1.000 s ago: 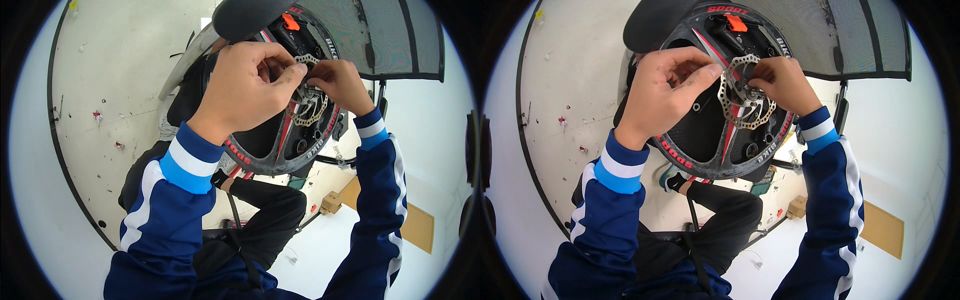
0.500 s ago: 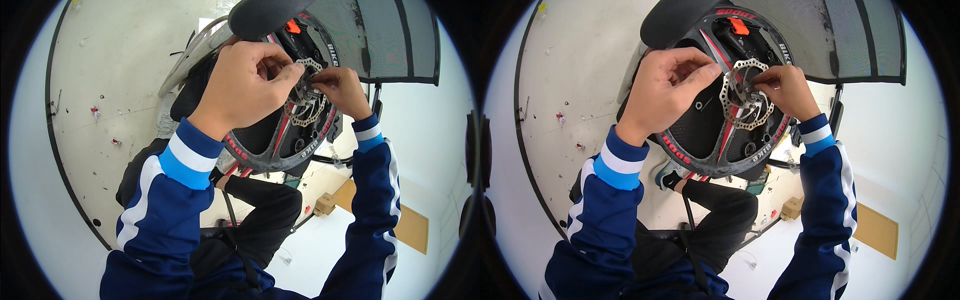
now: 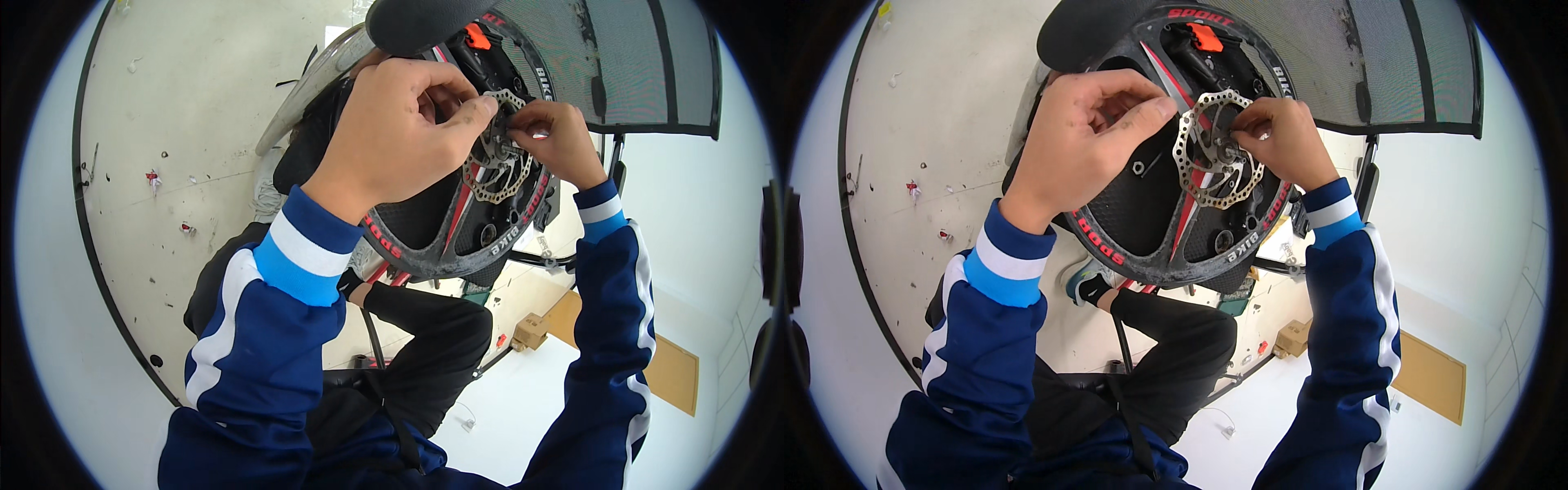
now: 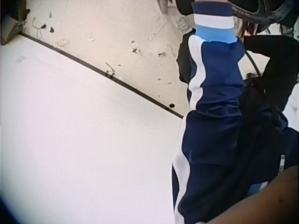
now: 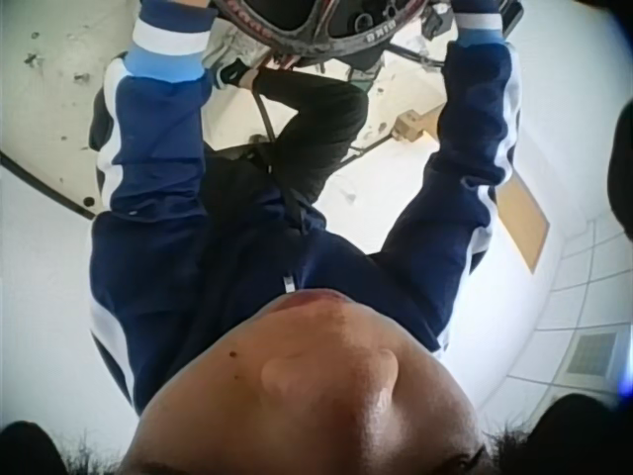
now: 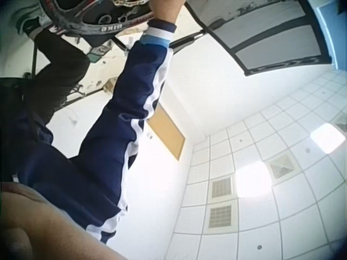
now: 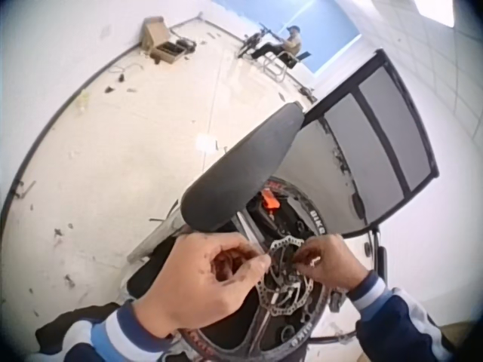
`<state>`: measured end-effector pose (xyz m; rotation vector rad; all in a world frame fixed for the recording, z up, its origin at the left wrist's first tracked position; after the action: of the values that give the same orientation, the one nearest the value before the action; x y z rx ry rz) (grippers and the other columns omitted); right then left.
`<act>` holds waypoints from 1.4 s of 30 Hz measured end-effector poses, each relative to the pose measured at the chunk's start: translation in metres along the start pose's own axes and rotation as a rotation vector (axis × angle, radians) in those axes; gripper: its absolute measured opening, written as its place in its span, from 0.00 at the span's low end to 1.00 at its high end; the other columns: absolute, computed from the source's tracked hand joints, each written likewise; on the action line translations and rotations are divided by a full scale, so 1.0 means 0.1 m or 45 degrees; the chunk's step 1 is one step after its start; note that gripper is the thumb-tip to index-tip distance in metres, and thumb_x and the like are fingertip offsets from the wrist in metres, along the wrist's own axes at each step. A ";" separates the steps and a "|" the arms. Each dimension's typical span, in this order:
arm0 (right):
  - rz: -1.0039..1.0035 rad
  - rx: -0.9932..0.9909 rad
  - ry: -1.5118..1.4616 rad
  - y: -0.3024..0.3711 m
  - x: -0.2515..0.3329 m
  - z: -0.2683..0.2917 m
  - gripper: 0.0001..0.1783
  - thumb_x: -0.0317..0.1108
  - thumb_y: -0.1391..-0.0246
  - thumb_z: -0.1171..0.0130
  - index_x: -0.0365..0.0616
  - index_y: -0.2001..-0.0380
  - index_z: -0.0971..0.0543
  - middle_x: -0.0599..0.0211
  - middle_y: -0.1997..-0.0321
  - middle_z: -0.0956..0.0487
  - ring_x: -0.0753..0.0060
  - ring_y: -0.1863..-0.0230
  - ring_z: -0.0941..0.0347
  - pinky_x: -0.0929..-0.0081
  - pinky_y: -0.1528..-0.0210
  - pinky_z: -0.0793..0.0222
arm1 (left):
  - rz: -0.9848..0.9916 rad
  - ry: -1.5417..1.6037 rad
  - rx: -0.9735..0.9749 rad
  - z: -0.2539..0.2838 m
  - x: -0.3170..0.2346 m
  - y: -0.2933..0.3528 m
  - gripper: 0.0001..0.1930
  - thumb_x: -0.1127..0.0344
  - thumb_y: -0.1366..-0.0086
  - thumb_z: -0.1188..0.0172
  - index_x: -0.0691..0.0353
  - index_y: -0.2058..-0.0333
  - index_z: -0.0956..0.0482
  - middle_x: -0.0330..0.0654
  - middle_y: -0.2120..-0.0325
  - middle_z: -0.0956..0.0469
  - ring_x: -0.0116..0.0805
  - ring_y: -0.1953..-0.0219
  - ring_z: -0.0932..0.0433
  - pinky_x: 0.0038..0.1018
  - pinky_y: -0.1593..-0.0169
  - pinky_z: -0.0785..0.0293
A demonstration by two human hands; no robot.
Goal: The person assembles a bicycle wheel by attaching a brake disc to the hub using bolts and washers. They repeatedly insert and tighten bolts, adjust the disc position, and rotate the wheel to check alignment.
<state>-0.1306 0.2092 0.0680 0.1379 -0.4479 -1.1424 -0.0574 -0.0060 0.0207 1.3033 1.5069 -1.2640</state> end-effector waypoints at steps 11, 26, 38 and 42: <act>-0.027 -0.037 -0.159 0.04 0.10 0.21 0.10 0.25 0.48 0.34 0.33 0.62 0.17 0.60 0.66 0.15 0.74 0.65 0.17 0.78 0.57 0.21 | 0.060 0.002 0.006 -0.09 0.08 -0.02 0.08 0.66 0.35 0.38 0.67 0.67 0.16 0.33 0.78 0.21 0.16 0.75 0.28 0.16 0.72 0.36; 0.154 0.012 -0.001 0.01 0.05 0.02 0.09 0.25 0.54 0.30 0.36 0.66 0.15 0.58 0.72 0.16 0.69 0.71 0.18 0.74 0.63 0.22 | 0.059 -0.006 0.029 -0.17 0.12 -0.04 0.09 0.66 0.35 0.37 0.67 0.66 0.16 0.32 0.79 0.22 0.16 0.76 0.29 0.16 0.73 0.37; 0.155 -0.004 0.069 -0.02 0.09 0.00 0.09 0.27 0.54 0.29 0.35 0.68 0.15 0.57 0.72 0.16 0.67 0.74 0.20 0.74 0.66 0.24 | 0.085 -0.016 0.036 -0.17 0.11 -0.04 0.09 0.66 0.35 0.37 0.66 0.66 0.15 0.32 0.79 0.22 0.16 0.77 0.30 0.16 0.74 0.39; 0.148 -0.026 0.126 -0.01 0.10 0.02 0.11 0.31 0.54 0.28 0.35 0.69 0.15 0.57 0.75 0.17 0.67 0.75 0.21 0.74 0.67 0.25 | 0.069 -0.011 0.028 -0.16 0.12 -0.05 0.08 0.66 0.35 0.37 0.66 0.67 0.15 0.32 0.79 0.22 0.16 0.77 0.30 0.16 0.74 0.38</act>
<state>-0.1291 0.1998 0.0720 0.1479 -0.3519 -1.0209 -0.0633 0.0128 0.0133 1.3421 1.4458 -1.2532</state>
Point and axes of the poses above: each hand's wrist, its own y-axis away from the middle knuckle, its own z-axis out of the back of the hand, x = y × z, the point moved 7 cm from there along -y, towards the middle knuckle
